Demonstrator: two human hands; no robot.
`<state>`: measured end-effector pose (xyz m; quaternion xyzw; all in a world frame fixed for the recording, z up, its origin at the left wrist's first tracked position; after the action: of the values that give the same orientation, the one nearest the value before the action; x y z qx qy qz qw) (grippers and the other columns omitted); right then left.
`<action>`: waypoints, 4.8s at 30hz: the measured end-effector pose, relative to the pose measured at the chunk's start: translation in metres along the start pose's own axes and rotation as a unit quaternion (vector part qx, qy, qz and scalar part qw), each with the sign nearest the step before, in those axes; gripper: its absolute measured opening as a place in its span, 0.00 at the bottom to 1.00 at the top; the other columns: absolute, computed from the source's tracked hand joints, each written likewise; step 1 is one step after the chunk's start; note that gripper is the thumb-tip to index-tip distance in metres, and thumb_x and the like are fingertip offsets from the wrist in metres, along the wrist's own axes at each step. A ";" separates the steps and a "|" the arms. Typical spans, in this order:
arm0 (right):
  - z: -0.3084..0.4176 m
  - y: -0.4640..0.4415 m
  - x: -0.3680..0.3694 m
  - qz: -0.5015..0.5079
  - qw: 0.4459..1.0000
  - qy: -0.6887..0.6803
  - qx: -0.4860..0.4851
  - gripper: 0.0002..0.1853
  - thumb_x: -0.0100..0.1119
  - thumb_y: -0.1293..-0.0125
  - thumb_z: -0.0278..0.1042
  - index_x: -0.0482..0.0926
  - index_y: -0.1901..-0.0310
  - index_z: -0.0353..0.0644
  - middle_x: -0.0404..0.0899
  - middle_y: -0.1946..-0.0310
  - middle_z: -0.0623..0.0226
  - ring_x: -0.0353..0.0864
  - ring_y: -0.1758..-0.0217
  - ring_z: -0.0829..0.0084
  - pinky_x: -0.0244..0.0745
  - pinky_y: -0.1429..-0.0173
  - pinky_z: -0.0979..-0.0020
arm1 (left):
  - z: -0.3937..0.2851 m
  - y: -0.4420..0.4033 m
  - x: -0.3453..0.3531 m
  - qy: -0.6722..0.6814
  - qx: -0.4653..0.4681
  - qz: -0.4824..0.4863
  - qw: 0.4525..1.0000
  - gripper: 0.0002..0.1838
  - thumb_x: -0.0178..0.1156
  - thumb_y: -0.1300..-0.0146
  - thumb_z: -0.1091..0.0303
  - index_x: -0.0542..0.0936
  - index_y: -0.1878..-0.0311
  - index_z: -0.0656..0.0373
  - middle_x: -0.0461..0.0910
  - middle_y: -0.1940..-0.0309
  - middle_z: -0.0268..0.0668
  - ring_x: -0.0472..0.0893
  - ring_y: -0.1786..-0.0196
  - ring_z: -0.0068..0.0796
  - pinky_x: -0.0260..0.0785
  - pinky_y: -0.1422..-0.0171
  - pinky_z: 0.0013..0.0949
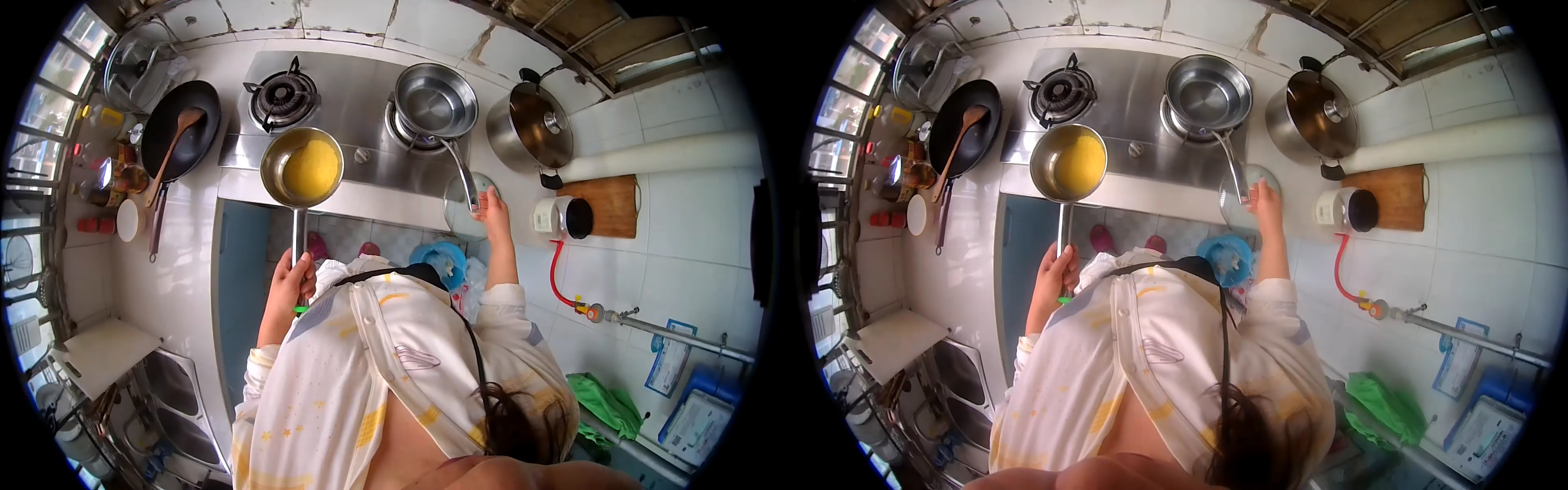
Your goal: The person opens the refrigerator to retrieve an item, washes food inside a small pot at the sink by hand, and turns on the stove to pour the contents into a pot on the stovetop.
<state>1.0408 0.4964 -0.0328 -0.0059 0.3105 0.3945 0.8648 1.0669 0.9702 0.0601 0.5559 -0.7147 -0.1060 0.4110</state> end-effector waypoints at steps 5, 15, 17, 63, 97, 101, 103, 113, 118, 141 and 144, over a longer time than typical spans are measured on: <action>0.051 0.042 0.044 0.213 0.923 -0.275 0.165 0.20 0.51 0.35 0.50 0.74 0.62 0.37 0.70 0.84 0.71 0.65 0.87 0.80 0.52 0.85 0.80 | -0.007 -0.009 -0.002 0.003 -0.007 0.018 1.000 0.07 0.51 0.34 0.66 0.65 0.63 0.55 0.63 0.80 0.28 0.60 0.85 0.14 0.52 0.83 0.21; 0.071 0.085 0.104 0.114 0.916 -0.362 0.130 0.18 0.51 0.34 0.51 0.70 0.70 0.43 0.61 0.86 0.77 0.53 0.90 0.86 0.46 0.87 0.81 | -0.017 -0.021 -0.017 0.013 -0.012 0.044 0.999 0.07 0.52 0.34 0.66 0.64 0.65 0.55 0.64 0.80 0.29 0.61 0.84 0.15 0.53 0.83 0.21; 0.075 0.091 0.116 0.092 0.917 -0.366 0.132 0.18 0.49 0.33 0.51 0.69 0.70 0.43 0.61 0.86 0.77 0.53 0.90 0.85 0.47 0.87 0.81 | -0.020 -0.023 -0.020 0.011 -0.013 0.045 0.999 0.07 0.52 0.34 0.66 0.64 0.65 0.55 0.64 0.80 0.29 0.61 0.84 0.15 0.52 0.83 0.21; 0.089 0.099 0.166 0.200 0.814 -0.533 0.113 0.19 0.49 0.35 0.55 0.70 0.67 0.45 0.60 0.87 0.76 0.54 0.88 0.84 0.47 0.85 0.80 | -0.032 -0.036 -0.003 -0.028 -0.016 0.093 0.995 0.07 0.51 0.34 0.66 0.65 0.62 0.56 0.64 0.79 0.29 0.60 0.85 0.14 0.52 0.83 0.21; 0.162 0.038 0.059 0.163 0.970 -0.182 0.017 0.11 0.53 0.35 0.40 0.68 0.68 0.42 0.70 0.80 0.72 0.65 0.86 0.82 0.58 0.85 0.79 | -0.207 0.145 0.201 -0.277 0.755 0.223 0.551 0.06 0.57 0.60 0.62 0.75 0.76 0.49 0.73 0.70 0.30 0.71 0.67 0.30 0.67 0.58 0.34; 0.150 0.017 0.060 0.139 0.978 -0.148 0.043 0.11 0.51 0.34 0.37 0.67 0.71 0.41 0.69 0.81 0.72 0.64 0.87 0.83 0.55 0.86 0.79 | -0.215 0.153 0.192 -0.272 0.765 0.200 0.549 0.06 0.57 0.61 0.64 0.74 0.76 0.50 0.72 0.72 0.30 0.70 0.68 0.29 0.67 0.58 0.34; 0.142 0.012 0.061 0.141 0.978 -0.149 0.041 0.11 0.51 0.34 0.37 0.67 0.71 0.41 0.69 0.81 0.72 0.63 0.87 0.82 0.55 0.86 0.79 | -0.223 0.152 0.183 -0.293 0.754 0.192 0.555 0.07 0.58 0.62 0.66 0.74 0.75 0.50 0.73 0.71 0.30 0.71 0.68 0.29 0.68 0.58 0.35; 0.133 -0.006 0.066 0.116 0.993 -0.010 0.001 0.13 0.50 0.33 0.38 0.65 0.74 0.42 0.66 0.84 0.73 0.62 0.90 0.83 0.52 0.89 0.78 | -0.213 0.086 0.094 -0.439 0.593 0.134 0.661 0.11 0.60 0.61 0.77 0.74 0.70 0.59 0.77 0.71 0.35 0.76 0.65 0.35 0.67 0.59 0.36; 0.131 -0.019 0.056 0.067 0.987 0.134 -0.053 0.13 0.53 0.36 0.40 0.69 0.71 0.38 0.72 0.82 0.65 0.70 0.87 0.73 0.61 0.84 0.70 | -0.098 -0.019 -0.033 -0.479 0.287 -0.104 0.823 0.10 0.60 0.42 0.67 0.71 0.72 0.61 0.74 0.79 0.42 0.73 0.77 0.33 0.64 0.72 0.30; 0.129 0.027 0.065 0.268 0.877 -0.347 0.194 0.15 0.49 0.33 0.40 0.69 0.60 0.34 0.67 0.81 0.70 0.58 0.88 0.84 0.48 0.87 0.82 | 0.166 -0.019 -0.274 -0.285 0.107 -0.375 0.876 0.13 0.54 0.36 0.61 0.69 0.71 0.59 0.67 0.85 0.28 0.64 0.84 0.17 0.56 0.80 0.26; 0.136 0.036 0.050 0.239 0.907 -0.315 0.146 0.15 0.49 0.33 0.41 0.69 0.60 0.33 0.68 0.81 0.70 0.58 0.88 0.84 0.48 0.88 0.82 | 0.170 -0.020 -0.275 -0.293 0.100 -0.350 0.884 0.12 0.54 0.36 0.62 0.70 0.71 0.60 0.68 0.85 0.28 0.64 0.84 0.17 0.57 0.79 0.26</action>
<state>1.1137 0.5897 0.0577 0.3190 0.0684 0.5214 0.7885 0.9733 1.1537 -0.1895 0.7513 -0.5686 -0.3292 0.0616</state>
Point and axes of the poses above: each hand's wrist, its own y-axis away from the middle knuckle, its own x-axis out of the palm, z = x × y, the point moved 6 cm from there along -y, towards the middle knuckle
